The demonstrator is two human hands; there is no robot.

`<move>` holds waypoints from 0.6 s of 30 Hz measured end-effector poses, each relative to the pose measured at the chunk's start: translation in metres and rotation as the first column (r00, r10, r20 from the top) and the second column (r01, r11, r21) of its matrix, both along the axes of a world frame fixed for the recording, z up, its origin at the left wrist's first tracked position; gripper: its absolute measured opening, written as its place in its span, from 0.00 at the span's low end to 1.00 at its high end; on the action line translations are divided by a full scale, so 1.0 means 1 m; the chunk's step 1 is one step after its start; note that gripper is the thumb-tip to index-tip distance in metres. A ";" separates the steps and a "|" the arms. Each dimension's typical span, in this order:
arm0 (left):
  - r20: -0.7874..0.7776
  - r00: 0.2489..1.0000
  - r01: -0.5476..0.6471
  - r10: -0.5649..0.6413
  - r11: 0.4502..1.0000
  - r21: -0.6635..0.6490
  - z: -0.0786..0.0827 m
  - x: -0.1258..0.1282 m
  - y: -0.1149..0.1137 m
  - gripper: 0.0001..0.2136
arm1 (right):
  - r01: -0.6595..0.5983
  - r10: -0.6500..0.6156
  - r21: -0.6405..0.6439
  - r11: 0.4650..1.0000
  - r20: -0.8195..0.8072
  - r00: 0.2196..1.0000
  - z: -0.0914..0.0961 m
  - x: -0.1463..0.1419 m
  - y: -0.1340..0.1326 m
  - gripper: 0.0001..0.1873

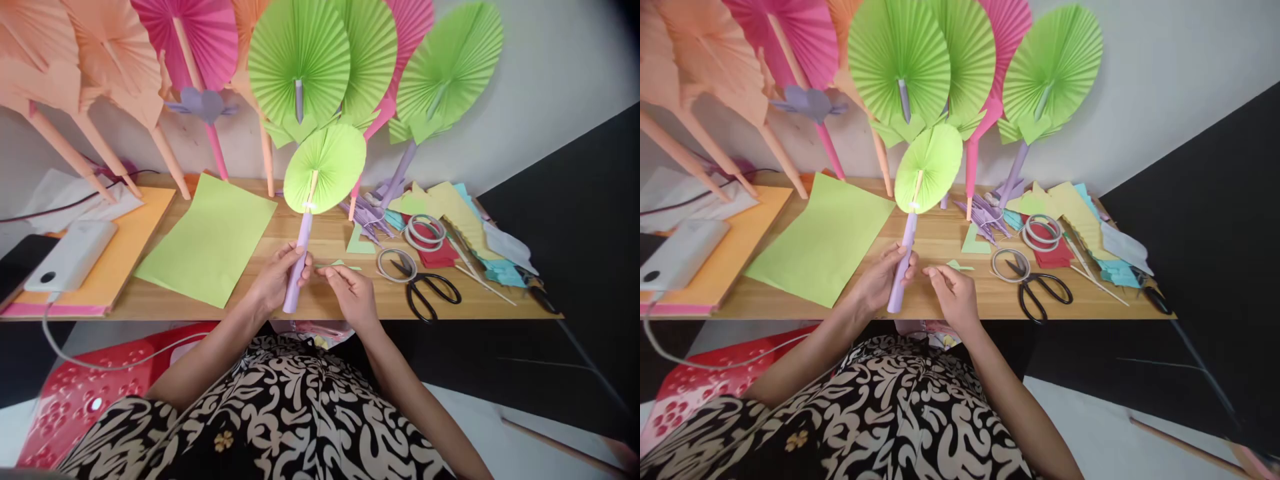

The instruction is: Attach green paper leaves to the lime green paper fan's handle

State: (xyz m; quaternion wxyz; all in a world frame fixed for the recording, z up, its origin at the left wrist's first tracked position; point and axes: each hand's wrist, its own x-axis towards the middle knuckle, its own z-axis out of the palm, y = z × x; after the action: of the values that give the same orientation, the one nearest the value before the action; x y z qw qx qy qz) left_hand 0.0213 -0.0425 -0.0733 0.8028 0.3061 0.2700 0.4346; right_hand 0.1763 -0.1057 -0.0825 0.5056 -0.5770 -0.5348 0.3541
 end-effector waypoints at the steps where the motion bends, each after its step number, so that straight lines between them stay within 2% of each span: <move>1: -0.005 1.000 -0.010 0.010 1.000 0.015 0.001 -0.001 0.002 0.13 | -0.019 0.019 -0.018 1.000 0.000 1.000 0.000 -0.002 -0.003 0.17; 5: 0.024 1.000 -0.020 0.019 0.998 0.060 0.004 -0.004 0.007 0.13 | -0.146 0.140 -0.102 0.984 -0.061 0.988 -0.006 -0.008 -0.012 0.23; 9: 0.016 0.999 -0.033 0.031 0.991 0.133 0.005 -0.007 0.009 0.15 | -0.248 0.244 -0.127 0.960 -0.046 0.969 -0.013 -0.013 -0.015 0.19; 14: 0.015 0.996 -0.085 0.084 0.975 0.204 0.005 -0.005 0.012 0.19 | -0.267 0.270 -0.131 0.955 0.005 0.963 -0.016 -0.020 -0.007 0.14; 18: -0.010 0.996 -0.086 0.093 0.958 0.272 0.014 -0.005 0.016 0.20 | -0.227 0.236 -0.090 0.970 0.103 0.966 -0.010 -0.026 0.009 0.08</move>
State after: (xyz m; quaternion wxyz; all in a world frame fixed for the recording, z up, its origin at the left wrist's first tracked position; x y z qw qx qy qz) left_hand 0.0159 -0.0265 -0.0595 0.7297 0.4056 0.2305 0.4999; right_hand 0.1505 -0.0970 -0.0925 0.4070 -0.5489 -0.6120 0.3981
